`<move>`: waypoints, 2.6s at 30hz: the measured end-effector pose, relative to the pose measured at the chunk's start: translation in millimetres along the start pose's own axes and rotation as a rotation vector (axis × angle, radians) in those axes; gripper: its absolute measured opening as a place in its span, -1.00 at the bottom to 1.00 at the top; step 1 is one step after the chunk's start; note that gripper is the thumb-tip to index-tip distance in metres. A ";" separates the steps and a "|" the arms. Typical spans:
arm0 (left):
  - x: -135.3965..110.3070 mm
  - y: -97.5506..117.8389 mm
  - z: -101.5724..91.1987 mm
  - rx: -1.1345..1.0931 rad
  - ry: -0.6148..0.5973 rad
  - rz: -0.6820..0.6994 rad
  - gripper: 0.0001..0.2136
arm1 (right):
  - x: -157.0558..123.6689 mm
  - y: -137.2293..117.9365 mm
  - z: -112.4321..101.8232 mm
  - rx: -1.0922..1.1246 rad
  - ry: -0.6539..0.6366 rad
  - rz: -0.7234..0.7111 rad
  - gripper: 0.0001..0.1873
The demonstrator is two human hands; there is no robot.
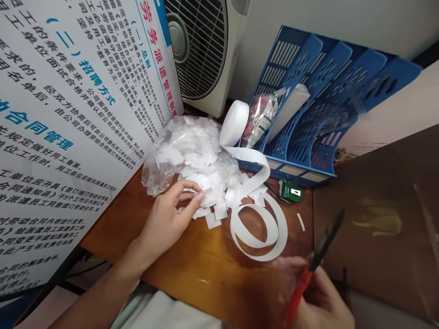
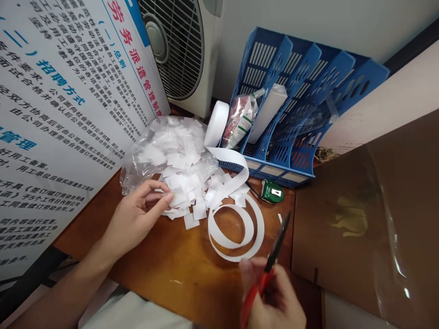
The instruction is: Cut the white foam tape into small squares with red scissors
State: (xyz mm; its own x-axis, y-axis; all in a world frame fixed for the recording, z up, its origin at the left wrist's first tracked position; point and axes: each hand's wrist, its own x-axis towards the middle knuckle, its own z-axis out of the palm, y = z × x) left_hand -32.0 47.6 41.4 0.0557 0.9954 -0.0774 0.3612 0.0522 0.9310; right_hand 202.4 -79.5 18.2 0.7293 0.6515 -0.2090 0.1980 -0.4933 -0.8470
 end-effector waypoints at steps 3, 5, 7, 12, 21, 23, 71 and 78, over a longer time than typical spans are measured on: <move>11.2 -0.6 -4.6 0.169 0.034 0.065 -0.89 | 46.5 -11.9 -1.5 -0.085 0.124 -0.189 -0.58; 17.1 -1.7 -5.0 0.230 0.022 0.127 -0.89 | 73.7 -13.8 2.9 -0.132 0.137 -0.197 -0.62; 21.3 -3.8 -4.2 0.289 0.008 0.206 -0.90 | 93.5 -13.3 10.3 -0.218 0.119 -0.194 -0.68; 26.3 -9.8 -0.6 0.315 0.115 0.329 -0.90 | 114.7 -9.9 28.3 -0.324 0.024 -0.224 -0.78; 23.7 -7.2 0.8 0.143 0.105 0.239 -0.89 | 98.7 -30.9 5.6 -0.159 0.284 -0.333 -0.65; 22.5 -7.2 2.0 0.068 0.076 0.171 -0.86 | 87.6 -42.9 -2.4 -0.010 0.328 -0.377 -0.59; -24.7 3.8 71.0 -0.705 -0.312 -0.361 -0.69 | -15.7 -14.5 75.0 0.462 0.115 -0.305 -0.76; -22.1 2.8 67.4 -0.628 -0.301 -0.347 -0.69 | -16.5 -12.9 74.4 0.430 0.113 -0.357 -0.78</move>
State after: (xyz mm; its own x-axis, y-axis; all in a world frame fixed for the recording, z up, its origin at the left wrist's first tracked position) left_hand 30.5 20.4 21.6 0.3185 0.8539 -0.4115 -0.1862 0.4820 0.8561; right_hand 139.1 -41.1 -3.8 0.7366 0.6571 0.1600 0.1774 0.0406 -0.9833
